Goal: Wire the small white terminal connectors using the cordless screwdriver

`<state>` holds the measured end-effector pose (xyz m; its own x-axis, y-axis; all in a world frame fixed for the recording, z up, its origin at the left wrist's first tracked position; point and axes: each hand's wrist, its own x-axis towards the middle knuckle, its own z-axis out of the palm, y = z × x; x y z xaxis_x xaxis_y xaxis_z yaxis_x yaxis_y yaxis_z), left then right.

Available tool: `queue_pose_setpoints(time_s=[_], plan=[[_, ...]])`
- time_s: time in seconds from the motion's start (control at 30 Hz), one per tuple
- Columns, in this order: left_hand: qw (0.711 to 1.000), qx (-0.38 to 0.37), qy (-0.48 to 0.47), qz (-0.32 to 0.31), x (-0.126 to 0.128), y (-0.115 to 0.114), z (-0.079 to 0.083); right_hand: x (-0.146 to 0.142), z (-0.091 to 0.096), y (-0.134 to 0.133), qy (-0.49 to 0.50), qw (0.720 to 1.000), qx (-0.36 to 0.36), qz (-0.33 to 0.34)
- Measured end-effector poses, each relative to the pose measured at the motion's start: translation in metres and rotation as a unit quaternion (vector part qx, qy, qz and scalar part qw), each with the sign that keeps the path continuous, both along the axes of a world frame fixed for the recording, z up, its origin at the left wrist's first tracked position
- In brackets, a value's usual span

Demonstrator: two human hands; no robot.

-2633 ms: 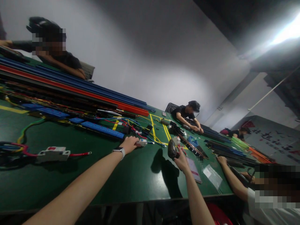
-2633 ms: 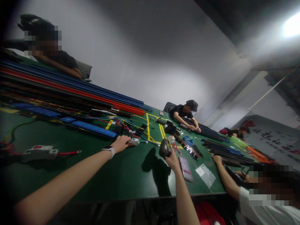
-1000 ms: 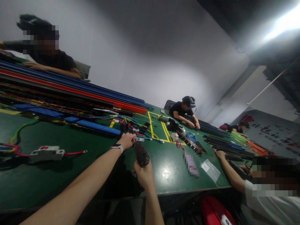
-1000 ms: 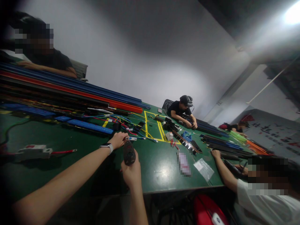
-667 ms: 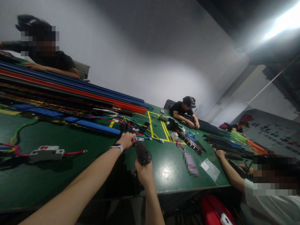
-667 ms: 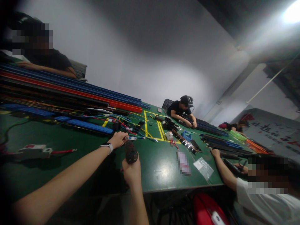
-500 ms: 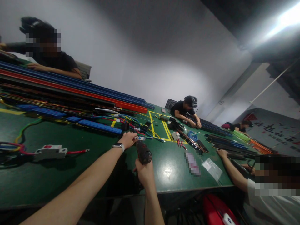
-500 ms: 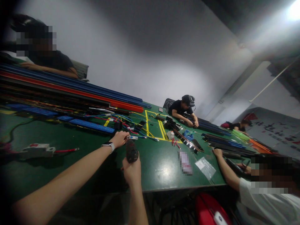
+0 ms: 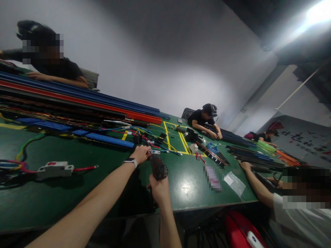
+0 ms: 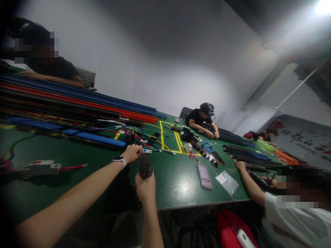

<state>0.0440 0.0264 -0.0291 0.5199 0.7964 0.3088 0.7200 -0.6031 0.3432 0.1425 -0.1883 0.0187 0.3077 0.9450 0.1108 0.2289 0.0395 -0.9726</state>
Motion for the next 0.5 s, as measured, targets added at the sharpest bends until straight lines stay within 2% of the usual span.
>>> queue_pose_setpoints(time_s=[0.5], plan=[[1.000, 0.003, 0.003, -0.001, 0.0003, -0.0026, 0.0025, 0.0023, -0.0076, -0.0026, -0.018, 1.000, 0.006, -0.009]])
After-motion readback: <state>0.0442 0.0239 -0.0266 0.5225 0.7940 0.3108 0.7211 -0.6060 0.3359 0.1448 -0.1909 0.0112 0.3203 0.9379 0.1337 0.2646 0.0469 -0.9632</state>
